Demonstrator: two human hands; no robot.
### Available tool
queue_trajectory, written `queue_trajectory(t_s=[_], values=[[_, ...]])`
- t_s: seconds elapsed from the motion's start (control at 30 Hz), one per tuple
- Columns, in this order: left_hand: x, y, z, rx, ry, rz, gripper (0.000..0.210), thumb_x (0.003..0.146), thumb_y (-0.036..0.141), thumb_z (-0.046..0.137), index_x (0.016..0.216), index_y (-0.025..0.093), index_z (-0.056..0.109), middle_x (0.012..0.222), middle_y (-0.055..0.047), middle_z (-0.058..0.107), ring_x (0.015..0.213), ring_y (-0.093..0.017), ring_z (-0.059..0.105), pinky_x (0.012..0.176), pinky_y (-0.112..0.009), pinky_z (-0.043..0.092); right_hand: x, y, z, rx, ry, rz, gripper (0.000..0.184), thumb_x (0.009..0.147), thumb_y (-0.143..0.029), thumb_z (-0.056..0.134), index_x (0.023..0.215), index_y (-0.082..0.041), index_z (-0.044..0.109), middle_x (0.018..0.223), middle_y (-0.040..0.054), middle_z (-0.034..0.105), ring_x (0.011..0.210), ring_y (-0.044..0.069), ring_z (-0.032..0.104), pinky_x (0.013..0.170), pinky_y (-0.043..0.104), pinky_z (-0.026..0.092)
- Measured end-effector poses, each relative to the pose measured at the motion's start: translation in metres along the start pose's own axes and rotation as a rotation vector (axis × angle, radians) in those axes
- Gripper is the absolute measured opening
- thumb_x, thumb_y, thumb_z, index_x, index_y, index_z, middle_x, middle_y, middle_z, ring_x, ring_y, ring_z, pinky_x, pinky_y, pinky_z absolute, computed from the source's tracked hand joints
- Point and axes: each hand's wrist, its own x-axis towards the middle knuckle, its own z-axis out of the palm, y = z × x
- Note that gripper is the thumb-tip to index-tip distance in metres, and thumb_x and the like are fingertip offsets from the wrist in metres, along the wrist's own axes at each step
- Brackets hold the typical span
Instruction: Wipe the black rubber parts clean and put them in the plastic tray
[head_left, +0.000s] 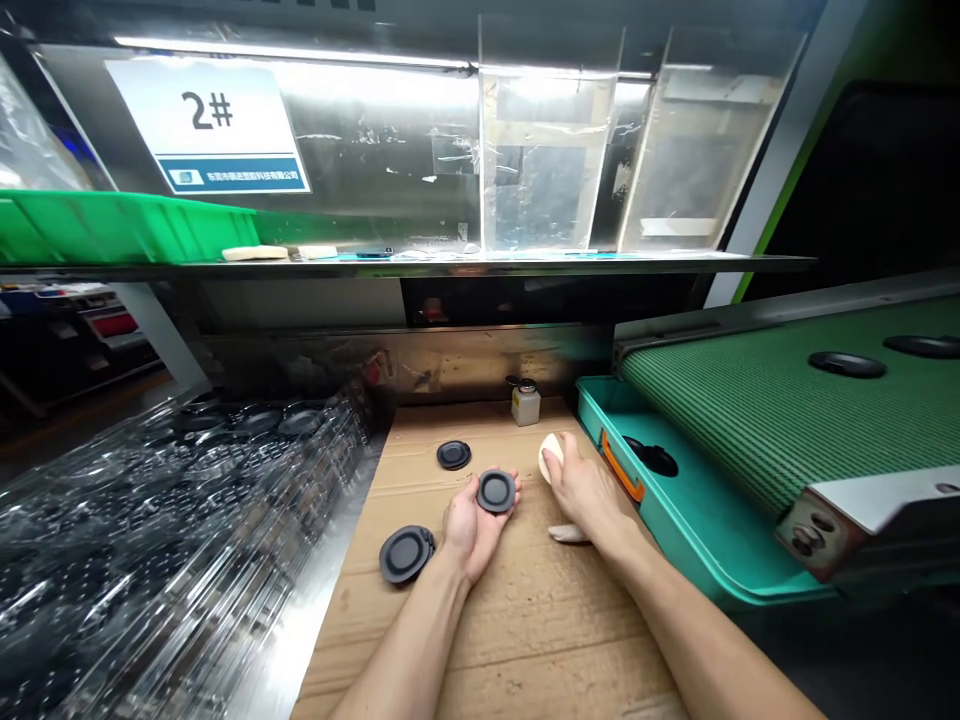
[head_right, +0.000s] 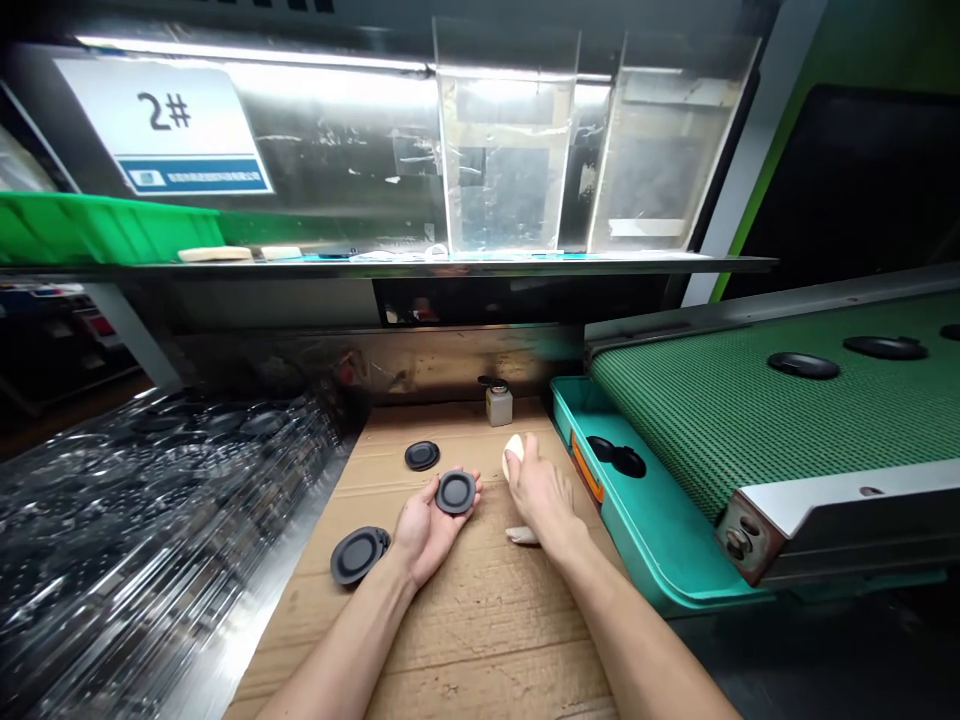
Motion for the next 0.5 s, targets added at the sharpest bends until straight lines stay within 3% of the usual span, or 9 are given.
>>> queue_trajectory(t_s=[0.1, 0.23, 0.4, 0.5], values=[[0.002, 0.003, -0.002, -0.046, 0.000, -0.037, 0.026, 0.092, 0.028, 0.040, 0.107, 0.011, 0.052, 0.119, -0.024, 0.059, 0.100, -0.029, 0.064, 0.081, -0.043, 0.053, 0.000, 0.019, 0.001, -0.083, 0.067, -0.008, 0.053, 0.096, -0.047, 0.027, 0.137, -0.014, 0.032, 0.106, 0.0169, 0.060, 0.096, 0.028, 0.060, 0.076, 0.034, 0.040], [0.001, 0.006, -0.005, -0.059, -0.013, -0.048, 0.025, 0.092, 0.030, 0.041, 0.106, 0.012, 0.053, 0.124, -0.020, 0.057, 0.100, -0.028, 0.064, 0.083, -0.042, 0.052, -0.004, 0.029, 0.003, -0.133, 0.026, -0.073, 0.042, 0.095, -0.045, 0.032, 0.124, -0.019, 0.047, 0.108, 0.0128, 0.058, 0.098, 0.026, 0.058, 0.077, 0.033, 0.040], [-0.004, 0.007, -0.005, -0.018, -0.027, -0.038, 0.027, 0.090, 0.034, 0.045, 0.108, 0.015, 0.053, 0.126, -0.018, 0.057, 0.095, -0.027, 0.066, 0.079, -0.041, 0.052, 0.004, 0.029, 0.016, -0.126, -0.004, -0.045, 0.046, 0.093, -0.045, 0.038, 0.128, -0.017, 0.045, 0.110, 0.0149, 0.057, 0.106, 0.028, 0.054, 0.083, 0.035, 0.039], [-0.003, 0.005, -0.005, 0.006, -0.027, 0.009, 0.028, 0.089, 0.034, 0.048, 0.110, 0.016, 0.053, 0.123, -0.017, 0.058, 0.094, -0.026, 0.065, 0.078, -0.039, 0.052, 0.010, 0.026, 0.026, 0.011, -0.056, -0.073, 0.055, 0.088, -0.044, 0.049, 0.134, -0.015, 0.039, 0.117, 0.0167, 0.054, 0.110, 0.028, 0.053, 0.088, 0.035, 0.039]])
